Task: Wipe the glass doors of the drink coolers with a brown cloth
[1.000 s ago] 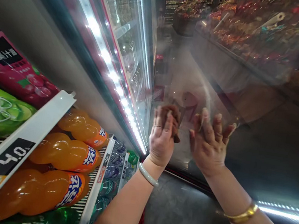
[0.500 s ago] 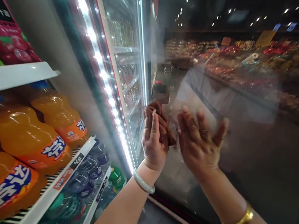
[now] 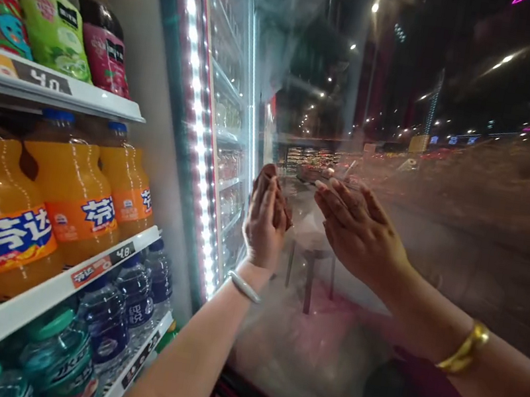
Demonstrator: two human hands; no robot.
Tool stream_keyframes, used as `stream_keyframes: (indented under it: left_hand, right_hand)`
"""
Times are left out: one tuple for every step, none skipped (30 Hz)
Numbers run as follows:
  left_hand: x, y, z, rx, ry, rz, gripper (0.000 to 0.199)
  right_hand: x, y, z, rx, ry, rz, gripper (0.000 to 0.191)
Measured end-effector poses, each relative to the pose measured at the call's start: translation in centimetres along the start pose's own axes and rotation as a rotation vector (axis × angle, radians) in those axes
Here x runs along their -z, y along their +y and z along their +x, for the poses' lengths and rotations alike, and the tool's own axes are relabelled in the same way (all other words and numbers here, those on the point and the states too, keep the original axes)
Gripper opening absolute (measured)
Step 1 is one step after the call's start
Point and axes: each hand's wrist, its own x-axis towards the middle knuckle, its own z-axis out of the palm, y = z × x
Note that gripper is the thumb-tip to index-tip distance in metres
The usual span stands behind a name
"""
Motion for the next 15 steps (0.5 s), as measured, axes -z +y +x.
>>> stream_keyframes:
  left_hand:
    - [-0.4,1.0,-0.7,0.014,0.001,-0.03,0.064]
    - [-0.8,2.2,-1.7,-0.042,-0.063,-0.048,0.066]
    - [-1.0,3.3,-2.8,-0.1,-0.082,-0.054,0.068]
    - [-1.2,4.1,-3.8,-0.164,-0.12,-0.058,0.07]
    - [-1.3,4.6,-4.6,-0.199,-0.14,-0.059,0.072]
    - [-1.3,4.6,-5.0,-0.246,-0.144,-0.059,0.075]
    - [-1.2,4.2,-4.9,-0.29,-0.175,-0.065,0.077]
    - [-1.2,3.4,-4.4,-0.287,-0.178,-0.069,0.078]
    - [-1.1,2.6,-3.6,-0.255,-0.164,-0.069,0.078]
    - [-1.2,1.8,-2.6,-0.189,-0.123,-0.064,0.078]
    - [-1.4,1.3,-1.4,-0.109,-0.06,-0.053,0.077]
    - [-1.8,1.2,-0.4,-0.034,0.004,-0.041,0.076]
    - [-2.3,1.5,0.5,0.007,0.053,-0.036,0.075]
    - [-2.9,2.2,1.2,-0.015,0.055,-0.043,0.074]
    - [-3.5,3.3,1.7,-0.094,0.016,-0.065,0.074]
  right_hand:
    - [-0.1,-0.2,0.1,0.002,-0.005,-0.015,0.07]
    - [-0.2,-0.4,0.1,0.007,-0.008,-0.031,0.069]
    - [-0.3,-0.5,0.2,0.013,-0.007,-0.043,0.067]
    - [-0.3,-0.6,0.2,0.019,-0.003,-0.051,0.066]
    - [-0.4,-0.7,0.1,0.026,0.005,-0.054,0.065]
    - [-0.5,-0.7,0.1,0.032,0.014,-0.055,0.064]
    - [-0.6,-0.6,0.1,0.035,0.018,-0.059,0.064]
    - [-0.6,-0.5,0.1,0.042,0.022,-0.067,0.063]
    - [-0.6,-0.2,0.1,0.054,0.025,-0.078,0.062]
    - [-0.4,0.2,0.1,0.068,0.025,-0.093,0.06]
    - [-0.1,0.7,0.0,0.072,0.028,-0.111,0.059]
    - [0.4,1.5,-0.1,0.059,0.028,-0.129,0.059]
    - [1.0,2.3,-0.3,0.029,0.027,-0.147,0.06]
    - [1.7,3.4,-0.7,-0.015,0.022,-0.164,0.061]
    - [2.5,4.5,-1.0,-0.063,0.012,-0.178,0.063]
